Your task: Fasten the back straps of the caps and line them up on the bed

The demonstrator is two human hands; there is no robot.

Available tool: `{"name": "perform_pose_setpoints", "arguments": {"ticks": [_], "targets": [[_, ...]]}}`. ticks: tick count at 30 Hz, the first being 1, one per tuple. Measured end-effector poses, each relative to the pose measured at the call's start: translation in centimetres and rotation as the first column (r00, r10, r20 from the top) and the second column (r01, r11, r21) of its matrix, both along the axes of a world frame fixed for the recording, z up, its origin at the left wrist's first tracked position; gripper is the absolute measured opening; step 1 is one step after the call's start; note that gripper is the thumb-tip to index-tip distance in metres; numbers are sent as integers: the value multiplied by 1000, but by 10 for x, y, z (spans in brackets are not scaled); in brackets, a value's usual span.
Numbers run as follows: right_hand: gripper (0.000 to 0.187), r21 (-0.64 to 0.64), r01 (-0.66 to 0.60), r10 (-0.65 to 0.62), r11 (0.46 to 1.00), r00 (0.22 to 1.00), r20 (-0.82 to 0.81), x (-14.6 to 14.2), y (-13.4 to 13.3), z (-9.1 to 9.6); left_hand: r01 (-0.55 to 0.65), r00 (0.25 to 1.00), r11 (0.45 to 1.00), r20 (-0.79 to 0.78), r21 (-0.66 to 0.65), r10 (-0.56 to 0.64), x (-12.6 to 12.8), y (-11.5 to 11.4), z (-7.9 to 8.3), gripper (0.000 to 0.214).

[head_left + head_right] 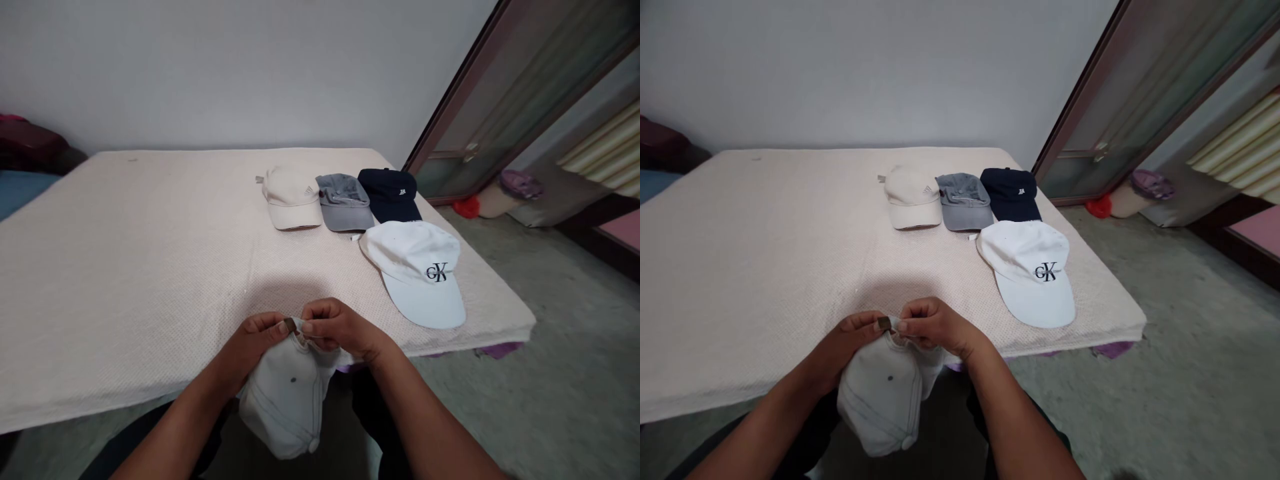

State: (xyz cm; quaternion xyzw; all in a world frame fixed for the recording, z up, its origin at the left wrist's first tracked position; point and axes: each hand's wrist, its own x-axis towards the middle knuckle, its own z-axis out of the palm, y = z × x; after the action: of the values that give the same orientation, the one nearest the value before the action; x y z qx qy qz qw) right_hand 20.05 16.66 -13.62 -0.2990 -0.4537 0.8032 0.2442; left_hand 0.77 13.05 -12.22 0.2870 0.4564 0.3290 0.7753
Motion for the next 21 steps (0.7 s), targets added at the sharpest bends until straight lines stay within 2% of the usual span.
{"name": "perform_pose_setpoints", "arguments": {"ticks": [4, 10, 16, 21], "targets": [[24, -39, -24, 24, 999, 1000, -1, 0, 0, 0, 17, 1000, 1000, 6, 4, -17, 0, -1, 0, 19], [24, -81, 42, -46, 996, 998, -38, -4, 0, -2, 12, 1000, 1000, -2, -4, -12, 0, -1, 1, 20], [20, -103, -5, 1, 995, 999, -39, -3, 1, -2, 25, 1000, 1000, 5, -8, -25, 1, -1, 0, 21], [19, -128, -54, 48, 990, 997, -53, -1, 2, -3, 102, 994, 995, 34, 18, -102, 0, -3, 1, 21]]}}
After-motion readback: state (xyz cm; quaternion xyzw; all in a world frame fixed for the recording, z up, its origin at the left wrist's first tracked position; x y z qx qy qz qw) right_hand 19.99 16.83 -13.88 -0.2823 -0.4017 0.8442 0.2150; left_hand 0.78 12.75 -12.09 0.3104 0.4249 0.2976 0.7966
